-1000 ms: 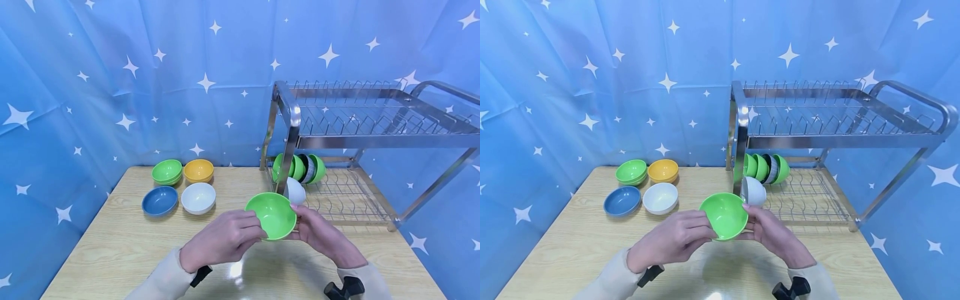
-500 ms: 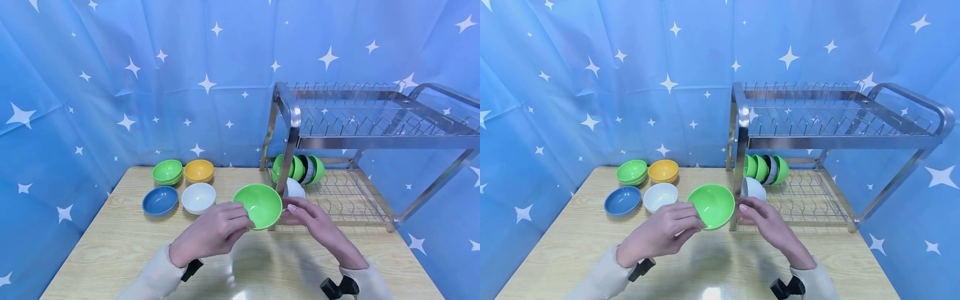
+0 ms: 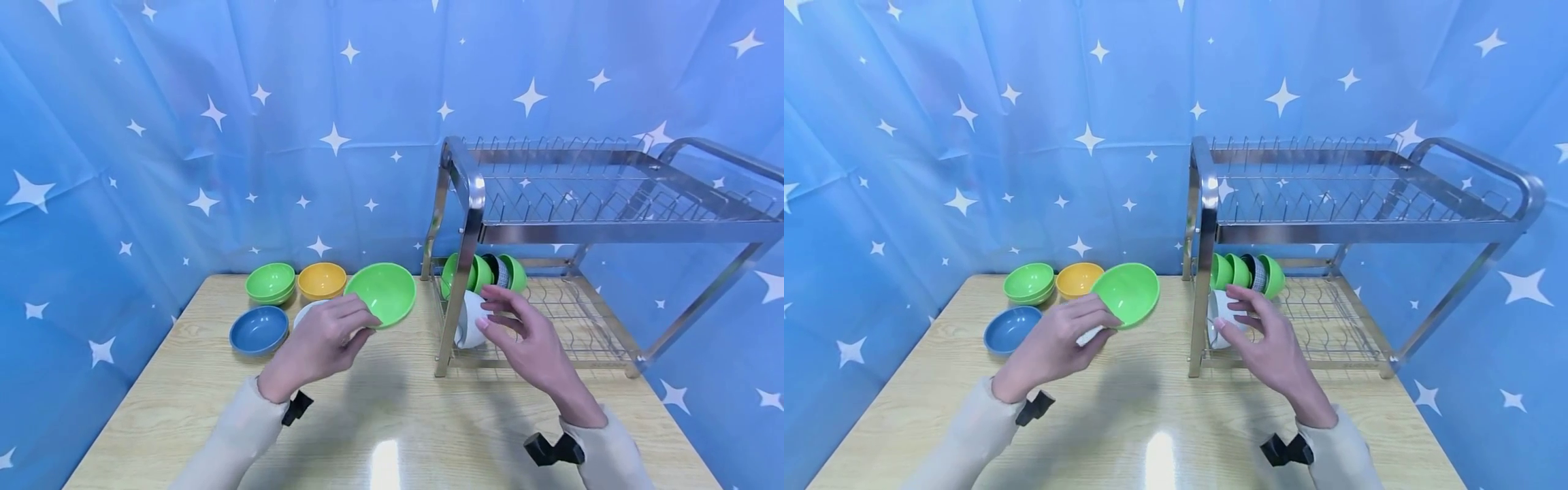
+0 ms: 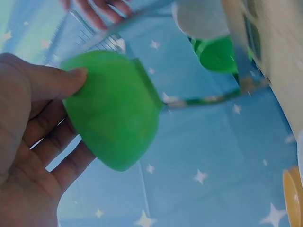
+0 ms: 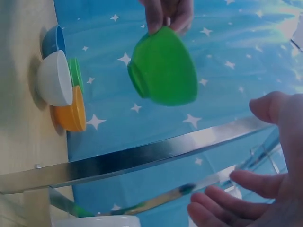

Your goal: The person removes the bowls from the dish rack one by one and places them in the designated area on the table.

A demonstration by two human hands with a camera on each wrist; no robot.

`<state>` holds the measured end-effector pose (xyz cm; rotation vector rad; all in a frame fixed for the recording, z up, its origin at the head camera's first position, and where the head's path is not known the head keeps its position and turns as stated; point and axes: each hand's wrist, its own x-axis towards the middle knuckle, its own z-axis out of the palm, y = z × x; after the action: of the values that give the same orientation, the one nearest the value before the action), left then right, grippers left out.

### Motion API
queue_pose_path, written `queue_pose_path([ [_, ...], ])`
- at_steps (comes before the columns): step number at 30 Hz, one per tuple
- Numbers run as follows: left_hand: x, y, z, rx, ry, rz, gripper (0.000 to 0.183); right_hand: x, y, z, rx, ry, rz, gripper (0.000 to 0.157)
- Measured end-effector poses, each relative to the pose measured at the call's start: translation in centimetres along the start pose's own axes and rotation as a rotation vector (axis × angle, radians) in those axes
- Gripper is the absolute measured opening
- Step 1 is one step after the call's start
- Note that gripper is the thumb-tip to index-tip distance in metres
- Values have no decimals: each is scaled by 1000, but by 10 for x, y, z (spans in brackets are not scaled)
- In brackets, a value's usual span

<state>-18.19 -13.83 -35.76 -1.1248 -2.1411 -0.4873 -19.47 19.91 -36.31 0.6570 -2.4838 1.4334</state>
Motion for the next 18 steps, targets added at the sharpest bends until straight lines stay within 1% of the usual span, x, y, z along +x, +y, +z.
queue_pose_path([
  [4,-3,-21,1,46,41,-44,17,7,-3,2,-15,39,-12,52],
  [7,-7,-37,2,76,42,-83,15,12,-6,4,-20,56,-25,52],
  [12,-12,-59,1,126,5,-153,14,19,-10,7,-12,83,-36,52],
  [18,-16,-82,-3,138,-40,-259,13,29,-14,9,66,135,-62,48],
])
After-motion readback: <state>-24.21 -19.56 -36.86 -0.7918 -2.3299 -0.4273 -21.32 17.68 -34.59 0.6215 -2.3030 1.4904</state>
